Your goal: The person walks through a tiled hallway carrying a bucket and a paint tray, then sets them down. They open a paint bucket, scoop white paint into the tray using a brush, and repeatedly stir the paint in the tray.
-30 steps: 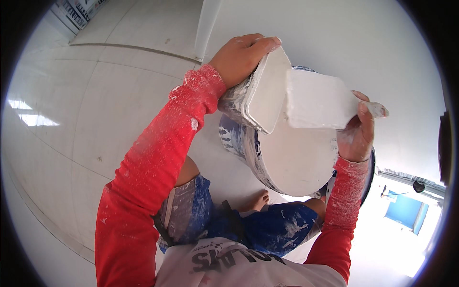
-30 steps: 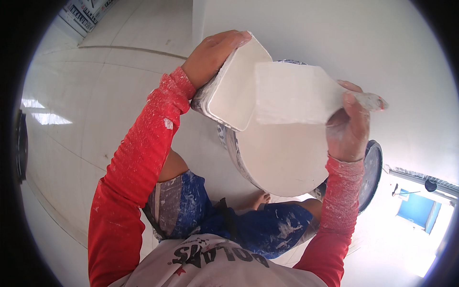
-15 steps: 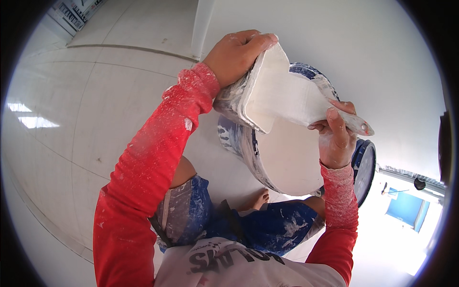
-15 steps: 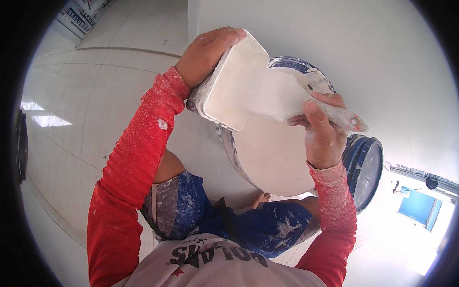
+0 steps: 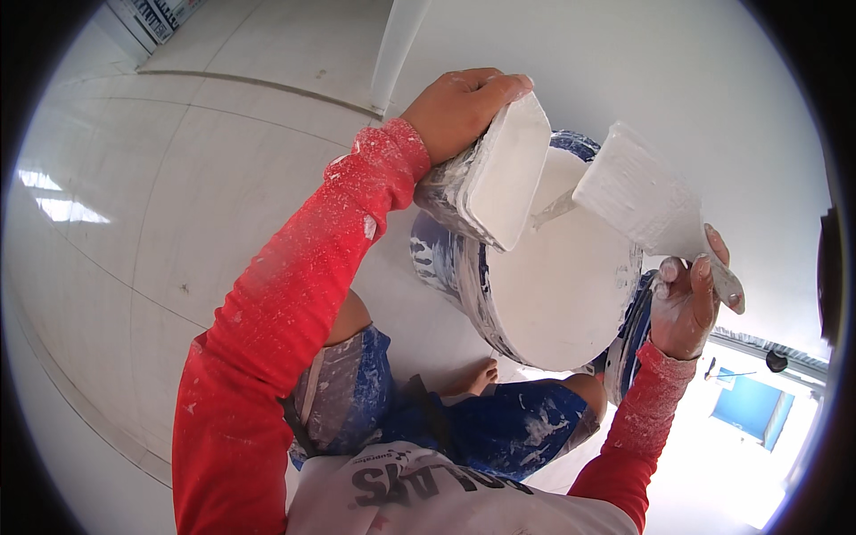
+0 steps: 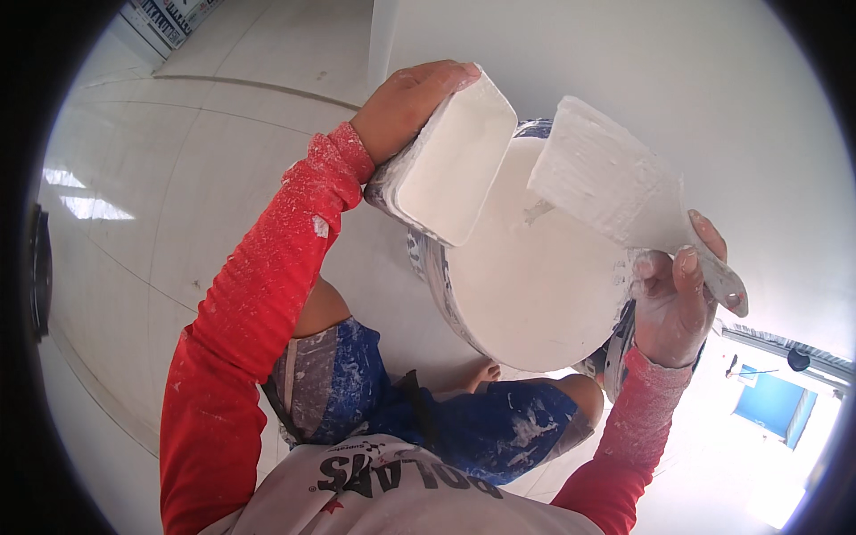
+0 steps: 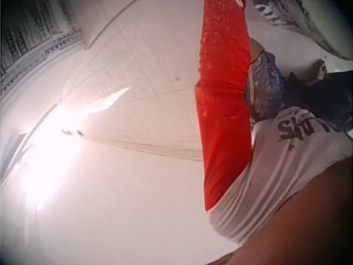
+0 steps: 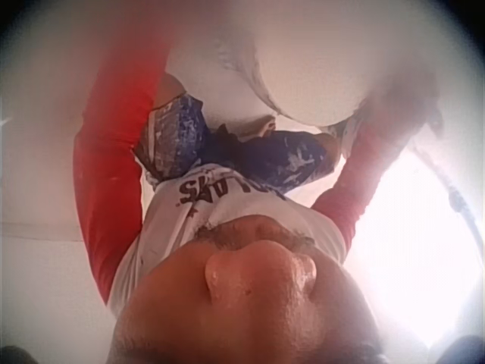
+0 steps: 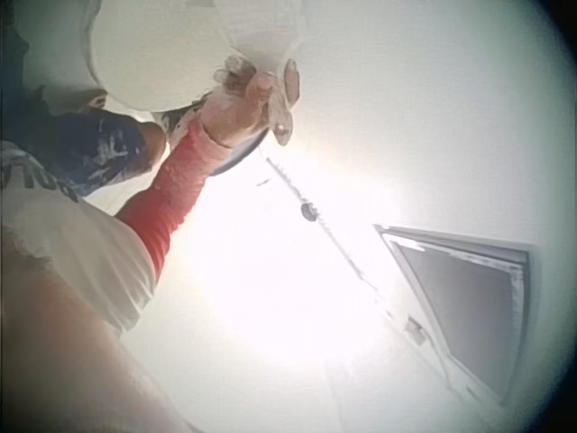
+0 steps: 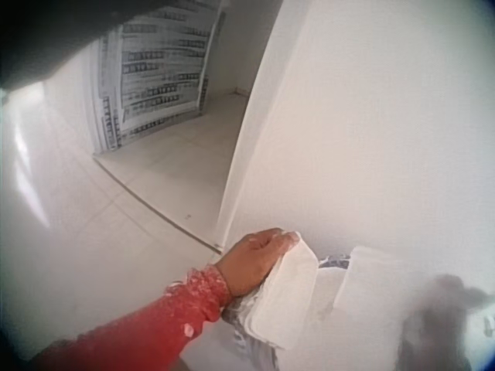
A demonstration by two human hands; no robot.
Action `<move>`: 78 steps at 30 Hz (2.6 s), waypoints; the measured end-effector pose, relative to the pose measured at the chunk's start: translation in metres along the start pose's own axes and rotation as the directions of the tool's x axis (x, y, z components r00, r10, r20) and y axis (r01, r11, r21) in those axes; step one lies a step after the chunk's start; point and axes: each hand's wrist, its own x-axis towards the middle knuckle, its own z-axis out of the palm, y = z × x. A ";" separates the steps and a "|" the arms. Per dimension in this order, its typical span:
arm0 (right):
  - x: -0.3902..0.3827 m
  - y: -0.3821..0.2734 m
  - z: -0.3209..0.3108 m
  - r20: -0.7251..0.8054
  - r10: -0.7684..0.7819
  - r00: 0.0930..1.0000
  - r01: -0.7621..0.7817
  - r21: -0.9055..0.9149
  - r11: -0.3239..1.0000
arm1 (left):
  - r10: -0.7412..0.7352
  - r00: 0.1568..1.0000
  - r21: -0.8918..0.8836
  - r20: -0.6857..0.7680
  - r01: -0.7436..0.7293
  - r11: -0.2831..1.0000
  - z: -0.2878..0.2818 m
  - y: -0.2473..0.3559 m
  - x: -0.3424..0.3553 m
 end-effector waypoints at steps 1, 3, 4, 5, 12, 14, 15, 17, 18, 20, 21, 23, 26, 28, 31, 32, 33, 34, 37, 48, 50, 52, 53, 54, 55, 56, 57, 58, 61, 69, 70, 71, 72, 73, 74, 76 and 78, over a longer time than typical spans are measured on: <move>0.003 0.001 0.000 0.059 -0.066 0.996 0.070 -0.075 0.995 | 0.006 0.999 -0.097 -0.032 -0.009 0.995 0.001 -0.001 0.000; 0.015 0.008 0.001 0.247 -0.234 0.940 0.277 -0.158 0.948 | 0.055 0.991 -0.198 -0.118 -0.078 0.977 0.003 -0.003 0.000; 0.023 0.010 0.001 0.400 -0.236 0.886 0.293 -0.088 0.952 | 0.043 0.993 -0.200 -0.111 -0.065 0.978 0.003 -0.003 0.000; 0.031 0.014 0.002 0.473 -0.276 0.837 0.392 -0.166 0.905 | 0.031 0.994 -0.202 -0.105 -0.052 0.978 0.003 -0.003 0.000; 0.040 0.047 0.027 0.721 -0.212 0.660 0.564 -0.289 0.774 | -0.011 0.998 -0.335 -0.057 -0.009 0.942 0.001 0.000 -0.001; 0.041 0.053 0.030 0.743 -0.221 0.632 0.591 -0.277 0.758 | -0.066 0.997 -0.372 -0.047 0.044 0.927 0.002 0.000 -0.002; 0.041 0.054 0.028 0.753 -0.203 0.626 0.594 -0.292 0.750 | -0.099 0.994 -0.387 -0.033 0.079 0.919 0.003 0.000 -0.002; 0.039 0.054 0.023 0.753 -0.228 0.617 0.616 -0.281 0.736 | -0.114 0.993 -0.394 -0.025 0.095 0.914 0.003 0.001 -0.003; 0.038 0.052 0.020 0.753 -0.234 0.615 0.623 -0.282 0.729 | -0.129 0.991 -0.396 -0.020 0.111 0.912 0.002 0.002 -0.003; 0.034 0.050 0.013 0.745 -0.234 0.624 0.608 -0.276 0.745 | -0.102 0.993 -0.355 -0.057 0.076 0.932 0.002 0.004 -0.005; 0.031 0.048 0.011 0.741 -0.229 0.631 0.599 -0.278 0.751 | -0.089 0.993 -0.333 -0.076 0.059 0.941 0.001 0.006 -0.005; 0.027 0.044 0.006 0.739 -0.204 0.642 0.574 -0.287 0.767 | -0.123 0.992 -0.305 -0.014 0.113 0.946 -0.002 0.009 -0.006; 0.021 0.035 -0.001 0.744 -0.164 0.648 0.544 -0.301 0.783 | -0.164 0.986 -0.339 -0.008 0.151 0.929 -0.001 0.012 -0.008; 0.017 0.028 -0.007 0.735 -0.143 0.662 0.529 -0.324 0.784 | -0.168 0.985 -0.375 -0.032 0.144 0.916 0.000 0.012 -0.008; 0.010 0.018 -0.021 0.680 -0.140 0.720 0.494 -0.361 0.791 | -0.124 0.990 -0.387 -0.069 0.088 0.918 0.002 0.010 -0.007; 0.010 0.017 -0.025 0.646 -0.157 0.747 0.476 -0.355 0.805 | -0.091 0.992 -0.373 -0.084 0.054 0.926 0.002 0.009 -0.006; 0.010 0.016 -0.028 0.608 -0.185 0.772 0.456 -0.327 0.828 | -0.057 0.994 -0.358 -0.098 0.019 0.934 0.002 0.008 -0.005; 0.009 0.017 -0.028 0.560 -0.197 0.805 0.398 -0.263 0.879 | -0.092 0.993 -0.358 -0.070 0.062 0.932 0.001 0.007 -0.005; 0.014 0.020 -0.018 0.503 -0.310 0.807 0.471 -0.230 0.852 | -0.148 0.989 -0.352 -0.027 0.129 0.927 0.000 0.005 -0.003; 0.000 0.022 0.039 0.753 -0.314 0.578 0.740 -0.323 0.590 | -0.144 0.989 -0.322 -0.030 0.127 0.938 0.001 0.002 -0.001; -0.001 0.016 0.032 0.772 -0.302 0.559 0.744 -0.306 0.595 | -0.148 0.987 -0.306 -0.064 0.122 0.944 0.003 0.002 -0.002; -0.001 0.013 0.024 0.804 -0.289 0.520 0.751 -0.270 0.603 | -0.120 0.989 -0.277 -0.088 0.092 0.956 0.003 0.003 -0.002; -0.001 0.010 0.020 0.807 -0.269 0.525 0.736 -0.273 0.619 | -0.088 0.992 -0.257 -0.094 0.062 0.964 0.003 0.002 -0.001; -0.003 0.003 0.014 0.819 -0.234 0.524 0.726 -0.286 0.626 | -0.072 0.992 -0.235 -0.108 0.045 0.971 0.002 0.002 -0.002; -0.004 -0.001 0.010 0.831 -0.181 0.526 0.716 -0.317 0.622 | -0.072 0.993 -0.254 -0.091 0.047 0.966 0.001 0.001 -0.002; -0.007 -0.004 0.005 0.788 -0.245 0.565 0.705 -0.306 0.640 | -0.085 0.993 -0.271 -0.083 0.059 0.961 0.001 -0.001 -0.002; -0.008 -0.008 0.001 0.748 -0.294 0.595 0.704 -0.309 0.639 | -0.087 0.993 -0.295 -0.075 0.061 0.954 0.001 -0.002 -0.003; -0.007 -0.007 -0.002 0.700 -0.368 0.612 0.698 -0.261 0.667 | -0.069 0.994 -0.282 -0.080 0.044 0.958 0.001 -0.003 -0.003; -0.003 -0.001 -0.002 0.491 -0.416 0.765 0.543 -0.146 0.827 | 0.012 0.995 -0.237 -0.097 -0.034 0.971 0.000 -0.003 -0.003; -0.031 0.050 0.032 0.091 0.175 0.980 -0.188 0.170 0.967 | -0.163 0.985 -0.337 -0.060 0.134 0.932 0.002 0.004 -0.006; -0.033 0.051 0.032 0.066 0.234 0.970 -0.242 0.165 0.956 | -0.159 0.985 -0.343 -0.065 0.128 0.931 0.003 0.003 -0.006; -0.033 0.049 0.030 0.127 0.166 0.978 -0.180 0.113 0.977 | -0.133 0.988 -0.350 -0.082 0.096 0.932 0.003 0.003 -0.006; -0.034 0.042 0.025 0.184 0.123 0.975 -0.135 0.051 0.990 | -0.107 0.989 -0.356 -0.101 0.064 0.932 0.003 0.001 -0.005; -0.036 0.037 0.022 0.265 0.050 0.963 -0.060 0.029 0.998 | -0.041 0.993 -0.293 -0.114 0.006 0.956 0.002 0.001 -0.004; -0.039 0.030 0.019 0.161 0.049 0.986 -0.047 -0.015 0.999 | 0.022 0.992 -0.229 -0.123 -0.050 0.972 0.000 0.000 -0.003; -0.033 0.016 0.008 0.088 -0.001 0.996 0.004 -0.038 0.999 | 0.029 0.993 -0.198 -0.115 -0.051 0.979 -0.001 -0.001 -0.003; -0.021 0.011 -0.001 0.042 0.002 0.999 0.003 -0.127 0.992 | -0.070 0.994 -0.255 -0.084 0.047 0.966 0.000 -0.001 -0.003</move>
